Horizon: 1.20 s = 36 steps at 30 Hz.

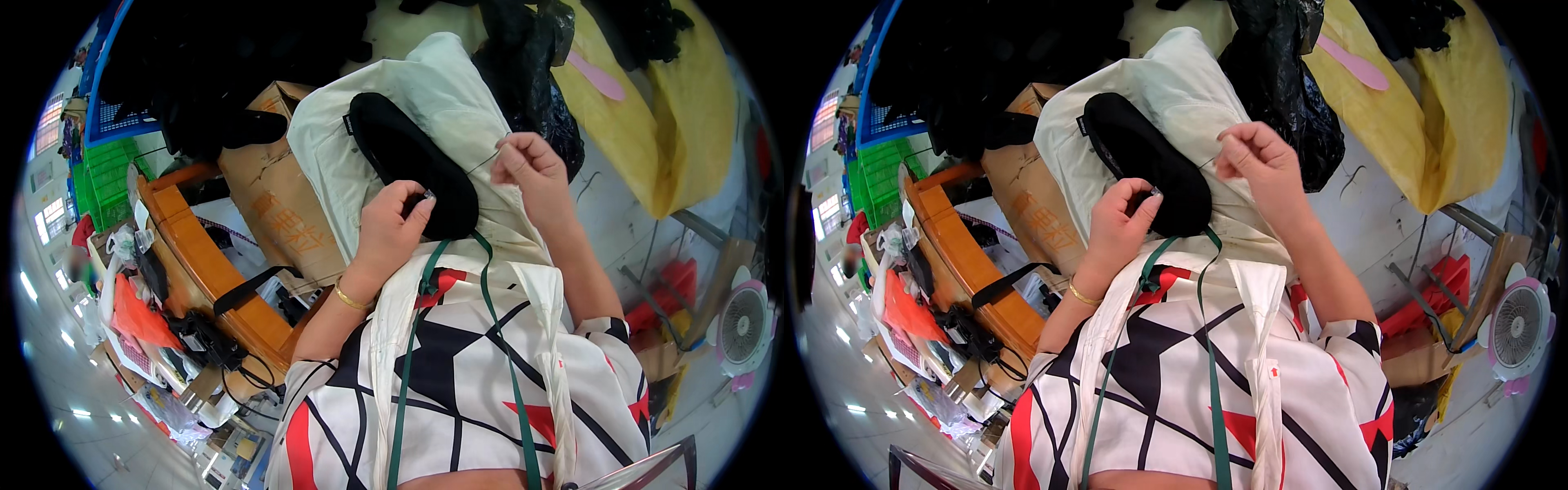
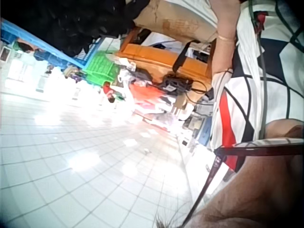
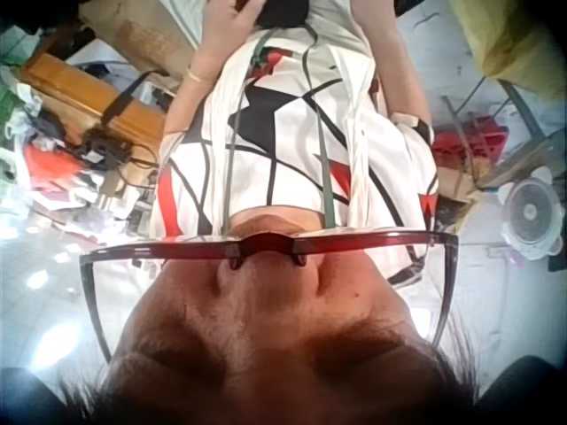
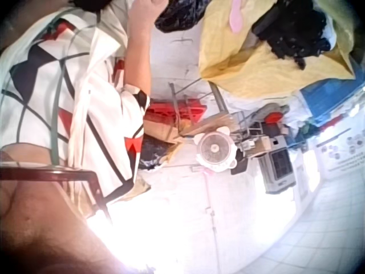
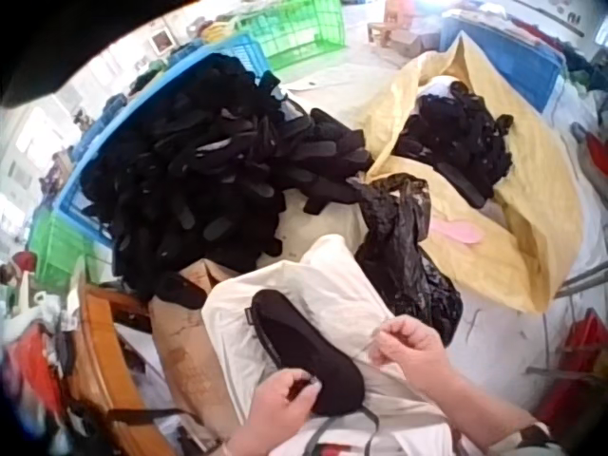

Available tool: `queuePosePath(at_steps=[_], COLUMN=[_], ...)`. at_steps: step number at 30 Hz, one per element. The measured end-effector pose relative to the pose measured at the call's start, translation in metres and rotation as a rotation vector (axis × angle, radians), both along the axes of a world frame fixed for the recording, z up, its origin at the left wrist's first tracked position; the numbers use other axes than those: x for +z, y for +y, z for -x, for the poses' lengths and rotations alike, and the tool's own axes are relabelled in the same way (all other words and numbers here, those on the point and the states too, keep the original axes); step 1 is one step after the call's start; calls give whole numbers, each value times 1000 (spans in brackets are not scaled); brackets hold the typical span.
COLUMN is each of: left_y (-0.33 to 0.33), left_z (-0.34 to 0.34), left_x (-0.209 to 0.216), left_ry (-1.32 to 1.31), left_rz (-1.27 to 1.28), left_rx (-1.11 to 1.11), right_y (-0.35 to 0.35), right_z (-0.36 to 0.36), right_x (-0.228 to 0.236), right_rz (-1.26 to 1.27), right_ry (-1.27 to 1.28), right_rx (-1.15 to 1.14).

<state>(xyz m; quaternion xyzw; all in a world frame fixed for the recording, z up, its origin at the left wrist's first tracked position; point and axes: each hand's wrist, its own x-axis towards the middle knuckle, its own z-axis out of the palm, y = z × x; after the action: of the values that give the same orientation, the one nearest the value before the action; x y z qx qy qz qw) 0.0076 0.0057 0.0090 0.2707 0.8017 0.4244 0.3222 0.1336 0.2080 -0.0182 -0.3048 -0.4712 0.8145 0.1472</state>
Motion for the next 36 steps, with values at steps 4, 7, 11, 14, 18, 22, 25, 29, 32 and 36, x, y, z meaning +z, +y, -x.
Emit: queuePosePath(at_steps=[4, 7, 11, 14, 18, 22, 25, 29, 32, 36], left_y=[-5, -6, -8, -9, -9, -9, -8, -8, -9, -8], left_z=[-7, -8, -7, -5, -6, -6, -6, -7, -8, -10], left_x=[-6, -8, -11, -13, -13, -14, -12, -11, -12, -12], left_ry=[-670, -914, -1105, -1140, -1142, -1155, -1126, -1108, -1109, -1080], left_rz=[-64, -150, -230, -243, -245, -266, -234, -220, -237, -234], left_rx=[345, 508, 584, 573, 574, 586, 579, 570, 561, 559], right_y=[-22, -39, -50, -50, -49, -49, -49, -50, -50, -50], right_z=[-6, -2, -4, -3, -2, -1, -1, 0, 0, 0], right_x=[14, 22, 13, 11, 12, 11, 11, 11, 9, 9], right_rz=[89, -68, -431, -532, -547, -547, -552, -547, -559, -568], right_ry=[-127, -198, -186, -175, -168, -177, -179, -179, -166, -168], right_rx=[289, 415, 437, 422, 424, 433, 437, 434, 427, 428])
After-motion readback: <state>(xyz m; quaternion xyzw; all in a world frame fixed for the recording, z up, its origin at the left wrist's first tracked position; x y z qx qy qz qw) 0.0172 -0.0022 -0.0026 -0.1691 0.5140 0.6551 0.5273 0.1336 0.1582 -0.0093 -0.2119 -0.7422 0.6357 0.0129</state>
